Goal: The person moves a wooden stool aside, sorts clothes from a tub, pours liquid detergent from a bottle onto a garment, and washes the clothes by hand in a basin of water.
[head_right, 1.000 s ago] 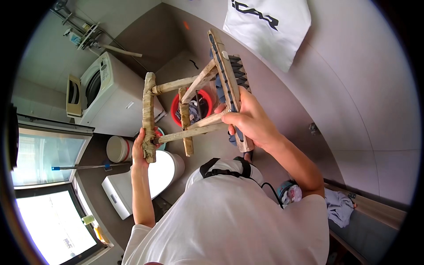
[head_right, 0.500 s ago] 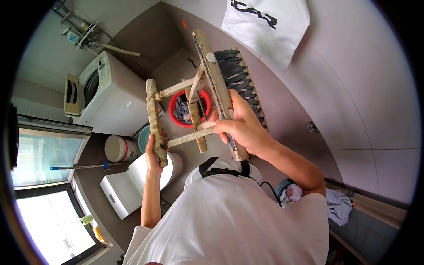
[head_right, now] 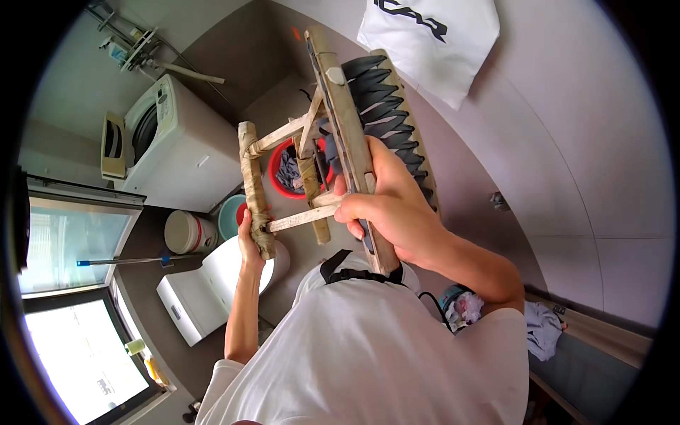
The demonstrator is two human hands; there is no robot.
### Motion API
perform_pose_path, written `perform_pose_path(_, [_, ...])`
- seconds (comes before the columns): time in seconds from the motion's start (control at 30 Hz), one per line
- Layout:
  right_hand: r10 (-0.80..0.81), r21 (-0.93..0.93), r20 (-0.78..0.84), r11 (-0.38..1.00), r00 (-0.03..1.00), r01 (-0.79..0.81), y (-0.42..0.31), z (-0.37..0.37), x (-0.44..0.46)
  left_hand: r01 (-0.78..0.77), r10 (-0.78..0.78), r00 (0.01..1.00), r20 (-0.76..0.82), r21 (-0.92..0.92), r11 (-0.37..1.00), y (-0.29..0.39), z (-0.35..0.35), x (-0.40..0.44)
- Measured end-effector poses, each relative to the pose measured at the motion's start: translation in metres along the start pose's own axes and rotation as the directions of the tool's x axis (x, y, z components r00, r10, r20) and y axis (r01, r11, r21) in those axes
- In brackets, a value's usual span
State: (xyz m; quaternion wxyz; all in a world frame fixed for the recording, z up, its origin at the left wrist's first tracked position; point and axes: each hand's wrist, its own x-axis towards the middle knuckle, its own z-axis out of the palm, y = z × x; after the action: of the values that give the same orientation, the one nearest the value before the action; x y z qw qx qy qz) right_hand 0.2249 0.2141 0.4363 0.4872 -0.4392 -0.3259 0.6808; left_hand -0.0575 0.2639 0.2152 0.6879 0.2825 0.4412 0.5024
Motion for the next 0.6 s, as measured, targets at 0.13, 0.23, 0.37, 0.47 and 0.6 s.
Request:
perform_pose_path(0.13, [0.029,0.068,0.012,0.997,1.0,-0.03,-0.019,0.011,-0.01,0.017,-0.016,0.995,0.098,-0.016,1.0,-0.02,-0.015,0.012])
perform_pose_path(0.23, [0.031,0.024,0.044,0.999,0.999,-0.032,-0.021,0.022,-0.014,-0.007,0.004,1.0,-0.023,-0.11,0.994,-0.026,-0.006,0.007])
perform_pose_path(0.37, [0.029,0.009,0.023,1.0,0.999,-0.029,-0.029,0.023,-0.013,-0.017,0.024,0.998,0.064,-0.097,0.995,-0.022,-0.01,0.006])
perform_pose_path(0.47, [0.021,-0.007,0.045,1.0,0.999,-0.021,-0.03,0.02,-0.012,-0.048,0.054,0.997,0.06,-0.092,0.995,-0.018,-0.004,0.006])
perform_pose_path(0.6, [0.014,-0.12,0.115,0.993,0.993,0.0,-0.028,0.016,-0.016,-0.095,0.099,0.992,0.081,-0.055,0.994,-0.015,-0.007,0.009])
